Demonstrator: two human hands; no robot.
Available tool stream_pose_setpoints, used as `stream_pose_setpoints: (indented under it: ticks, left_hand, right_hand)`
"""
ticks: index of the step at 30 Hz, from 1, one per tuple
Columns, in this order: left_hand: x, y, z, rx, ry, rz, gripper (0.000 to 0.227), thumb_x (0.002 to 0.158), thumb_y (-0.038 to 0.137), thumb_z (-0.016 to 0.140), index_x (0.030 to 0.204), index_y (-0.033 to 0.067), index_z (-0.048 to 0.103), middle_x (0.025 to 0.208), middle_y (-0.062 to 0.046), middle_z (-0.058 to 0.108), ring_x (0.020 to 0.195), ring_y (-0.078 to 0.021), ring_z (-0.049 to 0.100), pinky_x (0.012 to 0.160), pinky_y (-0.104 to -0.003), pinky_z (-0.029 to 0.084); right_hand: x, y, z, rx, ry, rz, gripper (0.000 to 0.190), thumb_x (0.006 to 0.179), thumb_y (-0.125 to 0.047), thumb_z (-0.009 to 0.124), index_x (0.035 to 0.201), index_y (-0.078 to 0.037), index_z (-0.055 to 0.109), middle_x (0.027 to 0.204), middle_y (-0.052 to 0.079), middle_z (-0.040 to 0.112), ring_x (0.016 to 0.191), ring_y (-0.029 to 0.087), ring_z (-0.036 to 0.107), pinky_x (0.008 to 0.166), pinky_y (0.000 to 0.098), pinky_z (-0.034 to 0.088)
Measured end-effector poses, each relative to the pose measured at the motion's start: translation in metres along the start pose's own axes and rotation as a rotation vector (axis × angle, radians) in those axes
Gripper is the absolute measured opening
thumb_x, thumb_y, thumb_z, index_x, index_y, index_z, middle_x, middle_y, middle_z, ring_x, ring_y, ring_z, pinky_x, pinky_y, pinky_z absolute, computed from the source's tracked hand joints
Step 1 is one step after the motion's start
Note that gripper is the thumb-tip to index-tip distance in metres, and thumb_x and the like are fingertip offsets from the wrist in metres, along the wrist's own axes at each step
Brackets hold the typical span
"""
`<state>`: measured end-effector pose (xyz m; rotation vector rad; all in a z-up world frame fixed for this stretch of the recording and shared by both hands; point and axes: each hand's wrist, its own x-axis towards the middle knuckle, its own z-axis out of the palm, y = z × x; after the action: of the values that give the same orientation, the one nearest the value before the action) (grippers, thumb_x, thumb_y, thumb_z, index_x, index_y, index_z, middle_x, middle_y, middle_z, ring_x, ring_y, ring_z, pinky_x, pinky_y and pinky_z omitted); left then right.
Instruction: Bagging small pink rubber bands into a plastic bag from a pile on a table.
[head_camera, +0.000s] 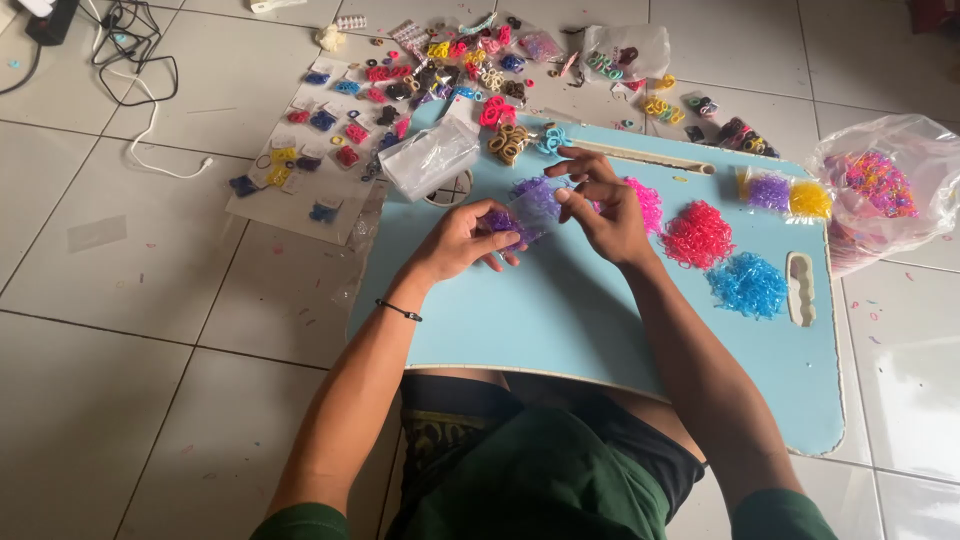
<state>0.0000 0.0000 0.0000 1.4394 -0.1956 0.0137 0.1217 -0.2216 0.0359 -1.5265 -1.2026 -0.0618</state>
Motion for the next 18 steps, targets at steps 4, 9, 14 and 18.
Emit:
stream_pose_setpoints:
  ticks: [4, 9, 14, 18]
  left_hand:
    - [0.001, -0.001, -0.001, -0.021, 0.003, -0.002, 0.025, 0.093, 0.014, 0.077, 0.110, 0.0012, 0.064, 0.093, -0.024, 0.074, 0.078, -0.0325, 0.078, 0.059, -0.036, 0.067]
    - [0.003, -0.004, -0.001, 0.005, -0.019, 0.003, 0.025, 0.092, 0.011, 0.077, 0.111, 0.0010, 0.064, 0.094, -0.025, 0.075, 0.078, -0.0324, 0.078, 0.060, -0.036, 0.067]
    - [0.000, 0.000, 0.000, 0.035, -0.024, -0.020, 0.027, 0.092, 0.013, 0.077, 0.113, 0.0017, 0.065, 0.095, -0.024, 0.075, 0.079, -0.0316, 0.078, 0.061, -0.036, 0.067]
    - [0.000, 0.002, 0.001, 0.030, -0.019, -0.034, 0.030, 0.092, 0.015, 0.078, 0.116, 0.0022, 0.065, 0.097, -0.023, 0.075, 0.080, -0.0309, 0.078, 0.061, -0.036, 0.067]
  right_hand:
    - [0.003, 0.004, -0.002, 0.022, -0.103, -0.021, 0.042, 0.108, -0.033, 0.057, 0.080, -0.006, 0.074, 0.133, 0.019, 0.064, 0.146, 0.043, 0.040, 0.106, 0.0474, 0.038]
    - [0.001, 0.007, 0.003, -0.075, -0.289, -0.084, 0.037, 0.108, -0.036, 0.052, 0.102, -0.014, 0.082, 0.156, 0.019, 0.048, 0.153, 0.051, 0.019, 0.121, 0.0644, 0.018]
    - [-0.002, 0.004, 0.005, -0.010, -0.230, -0.048, 0.041, 0.108, -0.036, 0.052, 0.092, -0.009, 0.079, 0.152, 0.019, 0.052, 0.152, 0.049, 0.024, 0.120, 0.0637, 0.020]
    - [0.003, -0.001, 0.003, 0.088, -0.117, -0.023, 0.050, 0.111, -0.039, 0.046, 0.091, -0.003, 0.076, 0.145, 0.020, 0.058, 0.149, 0.045, 0.036, 0.113, 0.0569, 0.033]
